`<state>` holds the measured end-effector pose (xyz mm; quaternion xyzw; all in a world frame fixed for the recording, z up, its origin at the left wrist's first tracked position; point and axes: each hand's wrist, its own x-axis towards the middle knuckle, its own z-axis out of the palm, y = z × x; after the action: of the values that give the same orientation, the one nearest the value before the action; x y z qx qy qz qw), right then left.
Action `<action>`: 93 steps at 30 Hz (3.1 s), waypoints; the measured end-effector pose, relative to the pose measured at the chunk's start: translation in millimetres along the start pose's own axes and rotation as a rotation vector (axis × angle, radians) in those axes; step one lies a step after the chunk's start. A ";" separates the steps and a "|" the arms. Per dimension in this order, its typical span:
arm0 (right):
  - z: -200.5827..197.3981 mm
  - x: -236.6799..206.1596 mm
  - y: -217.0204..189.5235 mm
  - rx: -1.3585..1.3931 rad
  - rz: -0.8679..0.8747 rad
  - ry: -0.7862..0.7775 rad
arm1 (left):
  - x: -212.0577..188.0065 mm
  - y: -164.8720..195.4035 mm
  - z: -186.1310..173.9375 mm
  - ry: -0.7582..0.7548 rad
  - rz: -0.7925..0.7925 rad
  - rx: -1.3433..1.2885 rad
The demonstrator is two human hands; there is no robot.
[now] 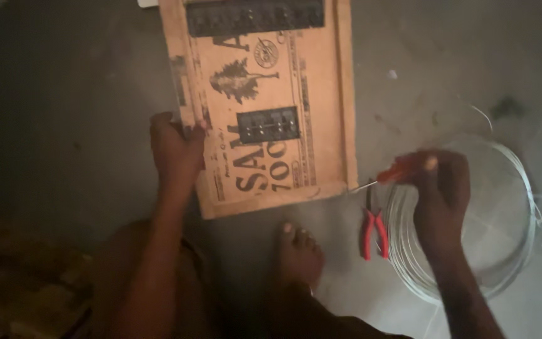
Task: The person uses a screwdriver to tighten screws on a black electrical component mounted on a wooden board. They then flip the board over and continue to tighten screws on the other side of the component.
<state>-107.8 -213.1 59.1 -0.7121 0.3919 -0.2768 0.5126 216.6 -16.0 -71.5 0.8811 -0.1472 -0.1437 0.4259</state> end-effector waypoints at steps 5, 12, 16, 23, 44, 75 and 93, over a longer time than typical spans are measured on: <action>24.1 94.3 -36.1 -0.099 -0.162 -0.223 | 28.7 9.8 12.8 0.147 0.240 -0.086; 49.2 201.9 -28.8 -0.082 -0.500 -0.260 | 54.8 35.3 19.9 -0.027 -0.148 -0.290; 40.1 226.0 3.3 -0.135 -0.540 -0.194 | 72.4 46.9 9.5 -0.204 -0.329 -0.350; 36.9 226.9 54.8 -0.504 -0.404 -0.119 | 90.6 43.9 14.2 -0.281 -0.256 -0.636; -23.8 83.4 90.0 0.013 -0.132 -0.174 | 95.2 254.3 -124.4 0.028 0.905 -0.043; 79.8 7.1 -47.1 0.629 1.184 0.320 | 153.2 370.0 176.8 -0.201 1.215 0.257; 61.1 -25.8 -126.4 0.701 0.913 0.238 | -170.0 218.6 -72.8 -0.305 -0.267 -0.600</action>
<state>-38.4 -138.9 159.4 -0.2234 0.5989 -0.2191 0.7372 58.7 -29.4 166.9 0.6966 -0.0441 -0.3649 0.6162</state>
